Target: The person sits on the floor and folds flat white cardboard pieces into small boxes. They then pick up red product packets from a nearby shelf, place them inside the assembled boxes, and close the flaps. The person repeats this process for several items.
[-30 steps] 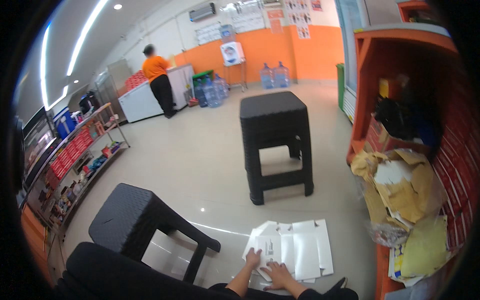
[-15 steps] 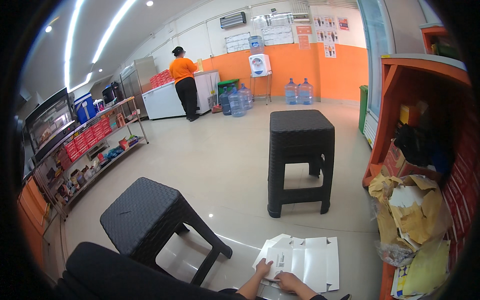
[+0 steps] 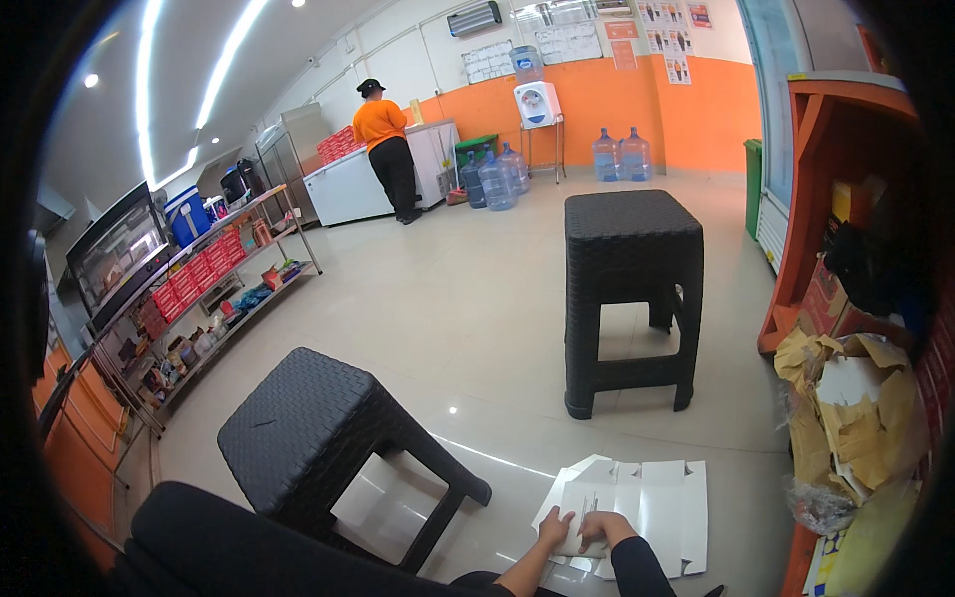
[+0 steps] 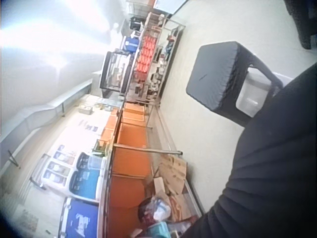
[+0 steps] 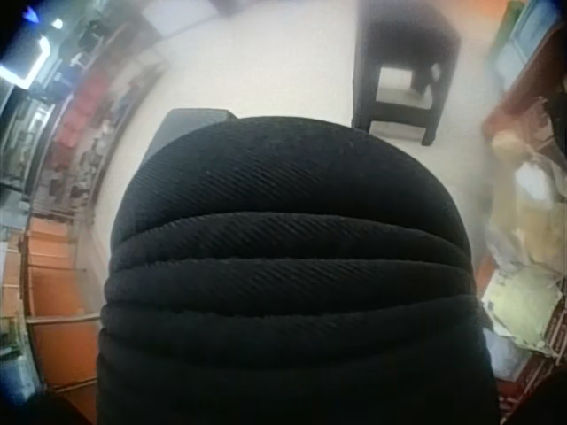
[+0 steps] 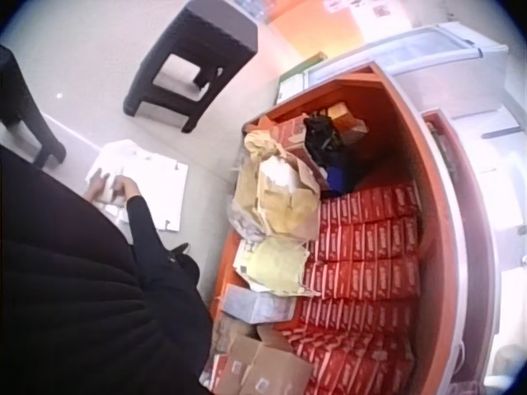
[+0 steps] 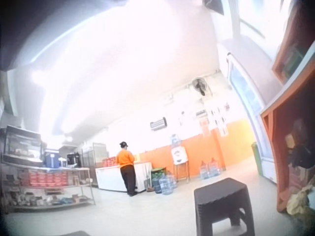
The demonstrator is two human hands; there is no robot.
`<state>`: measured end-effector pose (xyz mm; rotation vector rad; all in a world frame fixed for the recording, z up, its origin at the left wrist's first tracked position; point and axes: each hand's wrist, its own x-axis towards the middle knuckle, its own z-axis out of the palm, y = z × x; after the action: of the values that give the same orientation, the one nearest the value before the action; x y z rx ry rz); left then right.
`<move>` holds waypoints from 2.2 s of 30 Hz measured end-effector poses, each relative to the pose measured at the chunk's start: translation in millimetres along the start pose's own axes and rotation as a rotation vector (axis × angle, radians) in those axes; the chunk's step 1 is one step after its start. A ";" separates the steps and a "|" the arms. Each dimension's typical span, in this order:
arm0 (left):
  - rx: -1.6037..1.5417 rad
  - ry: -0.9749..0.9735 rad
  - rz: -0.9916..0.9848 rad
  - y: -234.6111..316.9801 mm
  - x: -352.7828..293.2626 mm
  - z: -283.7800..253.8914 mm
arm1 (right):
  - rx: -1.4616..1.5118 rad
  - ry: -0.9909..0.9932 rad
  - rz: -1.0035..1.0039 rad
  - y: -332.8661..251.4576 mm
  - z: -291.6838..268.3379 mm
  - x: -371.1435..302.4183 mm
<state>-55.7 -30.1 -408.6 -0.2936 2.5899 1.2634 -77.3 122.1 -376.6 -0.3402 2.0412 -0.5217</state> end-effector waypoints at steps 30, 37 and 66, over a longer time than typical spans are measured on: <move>-0.083 0.017 0.000 25.1 -6.2 -20.8 | -0.561 0.978 -0.095 -3.1 119.3 -120.9; -0.150 0.032 0.058 21.9 -8.4 -19.8 | -0.128 0.876 -0.281 16.8 96.2 -125.2; -0.109 -0.032 -0.042 44.9 -18.4 -32.3 | -0.504 0.530 0.032 6.0 71.3 -180.8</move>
<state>-55.2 -27.3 -350.4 -0.3433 2.4790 1.3858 74.0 191.1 -275.6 -0.5038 2.6854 -0.0618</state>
